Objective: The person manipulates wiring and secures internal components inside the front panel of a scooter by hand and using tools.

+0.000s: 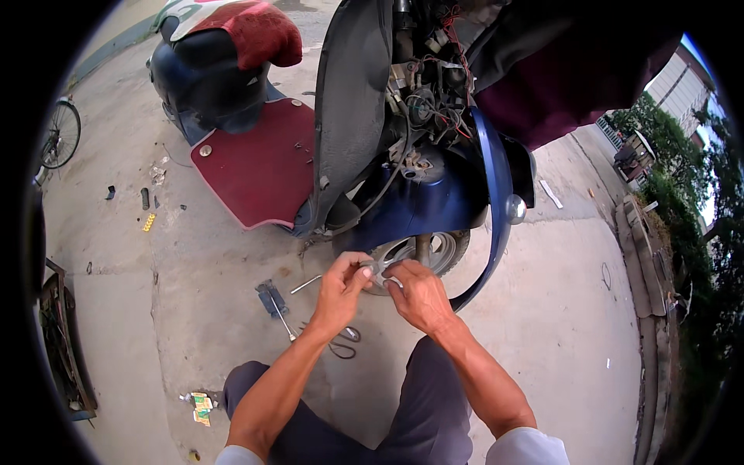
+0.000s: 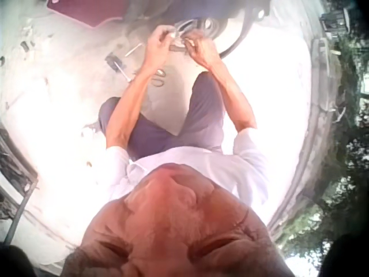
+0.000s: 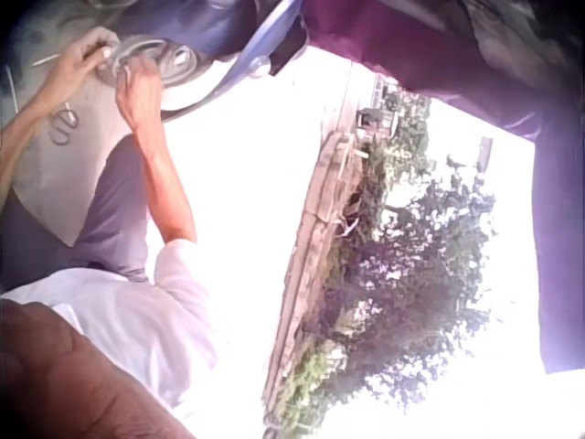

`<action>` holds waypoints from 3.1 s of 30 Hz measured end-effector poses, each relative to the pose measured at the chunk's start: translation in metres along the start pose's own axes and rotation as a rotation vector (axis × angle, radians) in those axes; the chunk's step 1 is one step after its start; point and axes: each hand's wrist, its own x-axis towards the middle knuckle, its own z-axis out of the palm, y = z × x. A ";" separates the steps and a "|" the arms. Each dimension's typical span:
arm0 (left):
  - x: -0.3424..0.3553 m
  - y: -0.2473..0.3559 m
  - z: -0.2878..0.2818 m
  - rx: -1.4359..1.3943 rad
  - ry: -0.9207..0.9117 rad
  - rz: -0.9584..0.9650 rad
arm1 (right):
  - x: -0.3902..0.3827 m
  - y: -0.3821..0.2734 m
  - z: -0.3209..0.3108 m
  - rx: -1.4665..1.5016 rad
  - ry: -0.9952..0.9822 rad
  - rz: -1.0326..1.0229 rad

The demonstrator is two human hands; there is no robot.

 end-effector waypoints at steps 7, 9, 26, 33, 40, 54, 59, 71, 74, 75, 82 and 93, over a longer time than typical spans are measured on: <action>0.023 0.015 0.040 0.017 0.038 0.031 | 0.104 0.014 -0.113 -0.179 0.510 -0.178; 0.037 0.026 0.053 0.051 0.086 0.029 | 0.132 0.026 -0.116 -0.185 0.513 -0.254; 0.105 0.001 0.116 0.535 0.708 0.143 | 0.164 0.074 -0.140 -0.082 0.290 -0.589; 0.140 -0.004 0.084 0.591 0.772 0.109 | 0.172 0.084 -0.141 0.178 0.261 -0.557; 0.153 -0.003 0.061 0.852 0.680 0.094 | 0.174 0.084 -0.139 0.247 0.225 -0.535; 0.148 0.022 0.069 0.633 0.658 -0.027 | 0.172 0.086 -0.141 0.335 0.207 -0.528; 0.149 0.005 0.072 0.468 0.765 0.111 | 0.167 0.083 -0.144 0.281 0.173 -0.424; 0.163 -0.028 0.056 0.367 0.726 0.149 | 0.167 0.082 -0.145 0.256 0.173 -0.401; 0.163 -0.013 0.057 0.432 0.675 0.142 | 0.169 0.085 -0.144 0.279 0.196 -0.437; 0.164 -0.012 0.054 0.419 0.656 0.143 | 0.171 0.085 -0.142 0.297 0.216 -0.452; 0.166 -0.011 0.047 0.311 0.619 0.188 | 0.170 0.086 -0.140 0.333 0.194 -0.433; 0.177 -0.005 0.049 0.270 0.712 0.167 | 0.173 0.094 -0.132 0.416 0.276 -0.502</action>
